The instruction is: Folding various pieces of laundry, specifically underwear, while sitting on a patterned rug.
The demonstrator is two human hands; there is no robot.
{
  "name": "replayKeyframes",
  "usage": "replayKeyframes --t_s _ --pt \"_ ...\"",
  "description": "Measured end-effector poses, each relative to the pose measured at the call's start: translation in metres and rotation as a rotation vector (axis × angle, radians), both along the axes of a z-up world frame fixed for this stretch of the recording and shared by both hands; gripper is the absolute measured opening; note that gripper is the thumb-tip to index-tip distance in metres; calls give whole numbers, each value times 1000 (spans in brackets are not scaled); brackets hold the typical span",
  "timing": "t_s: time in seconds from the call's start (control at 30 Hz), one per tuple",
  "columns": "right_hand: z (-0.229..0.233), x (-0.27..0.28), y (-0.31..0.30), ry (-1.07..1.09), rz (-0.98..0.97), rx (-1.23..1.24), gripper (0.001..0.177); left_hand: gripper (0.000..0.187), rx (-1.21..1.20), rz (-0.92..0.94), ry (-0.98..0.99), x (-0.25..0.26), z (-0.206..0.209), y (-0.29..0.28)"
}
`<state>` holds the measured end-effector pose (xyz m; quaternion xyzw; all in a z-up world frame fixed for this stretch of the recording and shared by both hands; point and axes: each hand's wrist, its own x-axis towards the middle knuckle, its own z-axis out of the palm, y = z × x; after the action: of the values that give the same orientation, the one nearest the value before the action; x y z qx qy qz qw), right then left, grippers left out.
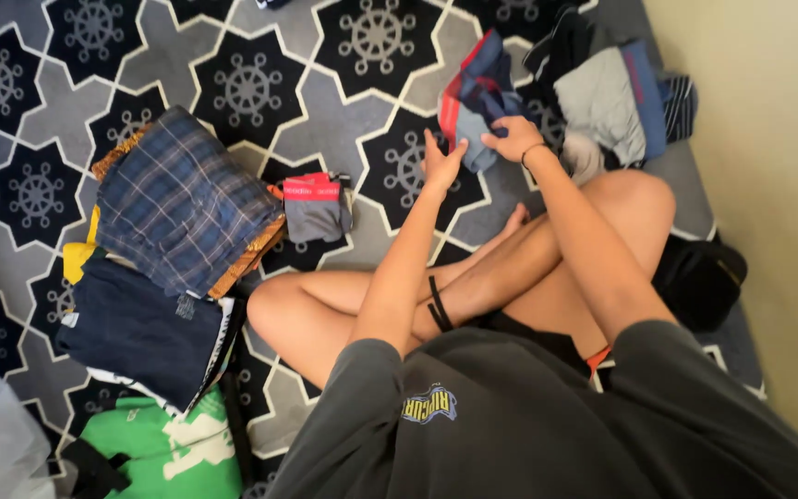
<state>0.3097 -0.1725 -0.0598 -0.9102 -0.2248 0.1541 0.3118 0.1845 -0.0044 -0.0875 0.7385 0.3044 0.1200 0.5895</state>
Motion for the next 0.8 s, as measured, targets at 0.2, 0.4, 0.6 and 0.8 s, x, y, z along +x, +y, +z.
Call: replayKeyframes --t_s 0.2,0.4,0.6,0.8 --pt "189 16 -42 -189 -90 446 20 74 -80 -97 329 15 15 3" --pt "159 109 -146 -287 -327 858 36 55 150 -129 -52 17 -26 -11" --pt "208 85 -171 -272 -233 1216 23 111 -525 -208 -56 42 1 -73" --pt "175 152 -263 -692 -340 342 21 66 -649 -125 233 52 -12 -99"
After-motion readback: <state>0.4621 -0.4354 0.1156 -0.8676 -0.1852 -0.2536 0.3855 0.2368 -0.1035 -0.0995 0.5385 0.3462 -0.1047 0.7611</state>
